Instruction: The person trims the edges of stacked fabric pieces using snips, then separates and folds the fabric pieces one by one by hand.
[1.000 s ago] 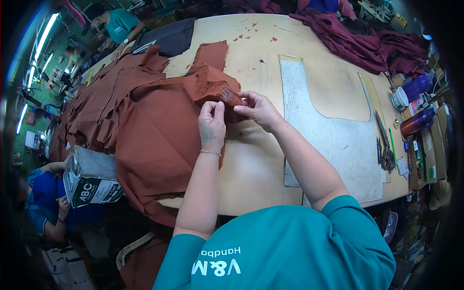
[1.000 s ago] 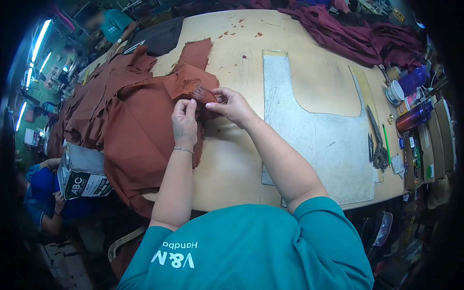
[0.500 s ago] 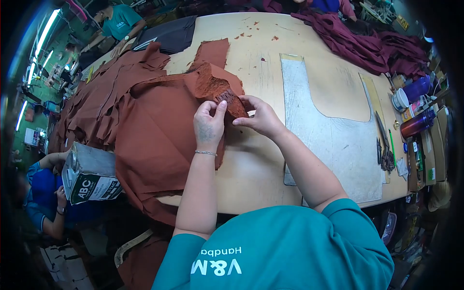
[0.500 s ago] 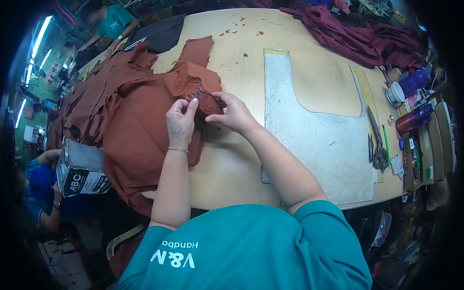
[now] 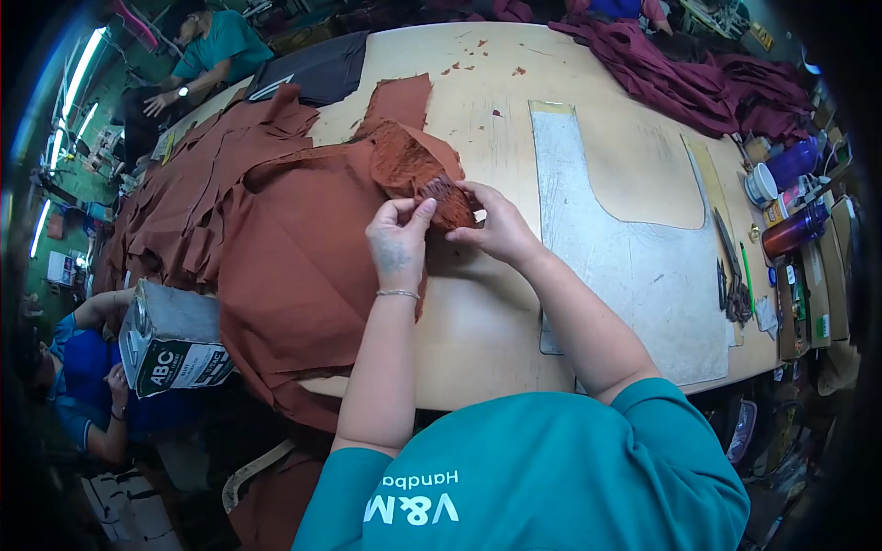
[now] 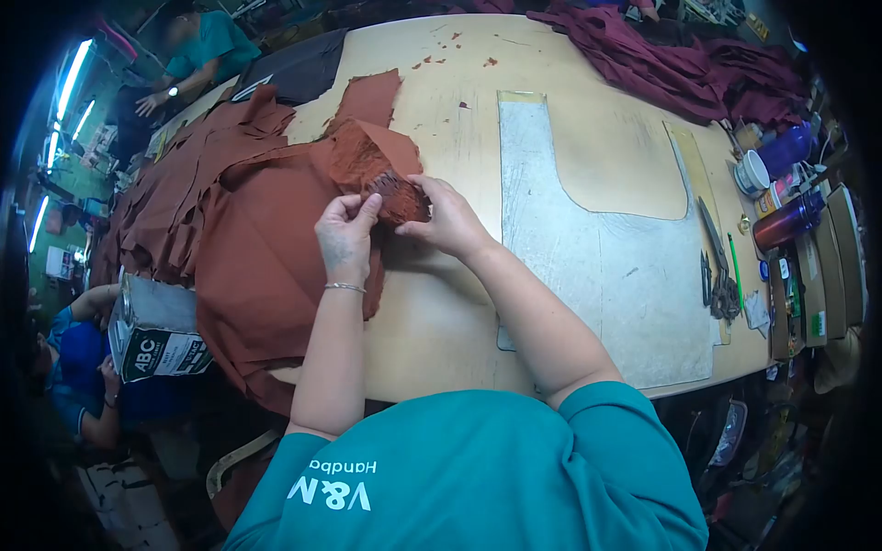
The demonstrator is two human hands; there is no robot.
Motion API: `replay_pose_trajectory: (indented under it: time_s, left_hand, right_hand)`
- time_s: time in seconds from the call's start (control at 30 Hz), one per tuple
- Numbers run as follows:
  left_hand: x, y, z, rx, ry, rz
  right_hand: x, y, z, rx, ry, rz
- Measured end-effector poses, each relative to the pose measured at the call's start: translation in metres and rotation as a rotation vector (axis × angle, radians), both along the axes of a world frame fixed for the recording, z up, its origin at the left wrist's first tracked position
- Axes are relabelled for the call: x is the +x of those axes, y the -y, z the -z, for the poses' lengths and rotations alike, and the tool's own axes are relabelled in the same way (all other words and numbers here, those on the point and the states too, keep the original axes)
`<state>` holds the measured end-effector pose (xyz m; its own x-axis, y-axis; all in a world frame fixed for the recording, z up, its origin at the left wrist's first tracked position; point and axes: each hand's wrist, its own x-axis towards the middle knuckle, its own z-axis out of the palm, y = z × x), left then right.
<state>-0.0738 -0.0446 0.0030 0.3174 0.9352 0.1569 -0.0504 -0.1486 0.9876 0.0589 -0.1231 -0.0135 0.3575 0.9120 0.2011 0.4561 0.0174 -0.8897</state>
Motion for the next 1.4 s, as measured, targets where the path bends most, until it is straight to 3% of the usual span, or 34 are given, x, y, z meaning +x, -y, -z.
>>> replay_pose_trajectory:
  time_s: [0.1,0.2,0.3,0.53,0.57,0.67,0.73,0.77,0.87,1.03,1.17,1.23,1.3,1.37,1.4]
  left_hand:
    - [-0.002,0.010,0.002,0.226,-0.180,-0.091]
    - [-0.006,0.005,0.006,0.754,-0.363,-0.182]
    - [-0.010,0.003,-0.002,0.954,-0.412,-0.177]
    - [-0.021,-0.005,0.002,0.777,-0.577,0.294]
    - [-0.022,0.001,-0.005,0.455,-0.611,0.411]
    - [-0.015,-0.005,0.000,0.593,-0.449,0.598]
    - [-0.009,-0.003,0.007,0.551,-0.388,0.621]
    - [-0.007,-0.003,0.013,0.547,-0.373,0.628]
    - [0.004,-0.002,0.015,0.652,-0.364,0.595]
    - [0.005,0.002,0.006,0.818,-0.588,0.476]
    - [-0.025,-0.005,-0.038,0.767,-0.407,0.743]
    - [-0.062,-0.016,-0.068,0.550,-0.389,0.798]
    - [-0.105,-0.033,-0.079,0.304,-0.087,0.554]
    - [-0.152,-0.068,-0.092,0.449,0.193,0.431]
    - [-0.186,-0.080,-0.089,0.231,0.493,0.256]
  right_hand:
    - [-0.001,0.002,0.012,-0.006,-0.056,0.009]
    - [0.001,0.001,0.014,-0.007,-0.033,0.025]
    - [0.002,0.002,0.014,-0.043,0.005,0.042]
    - [0.006,0.003,0.033,-0.061,-0.019,0.033]
    - [0.006,0.003,0.031,-0.015,-0.113,-0.013]
    - [0.003,-0.001,0.018,0.062,-0.367,-0.109]
    - [0.004,-0.007,-0.001,0.038,-0.491,-0.119]
    - [0.001,-0.004,-0.024,-0.161,-0.347,-0.068]
    - [0.003,-0.014,-0.020,-0.222,-0.082,0.113]
    - [0.008,-0.024,-0.022,-0.239,0.407,0.159]
    - [0.051,-0.037,-0.024,-0.299,0.478,0.294]
    - [0.068,-0.051,-0.024,-0.292,0.505,0.307]
    - [0.075,-0.063,-0.014,-0.290,0.538,0.316]
    - [0.077,-0.069,-0.008,-0.287,0.526,0.343]
    - [0.077,-0.073,-0.008,-0.284,0.521,0.352]
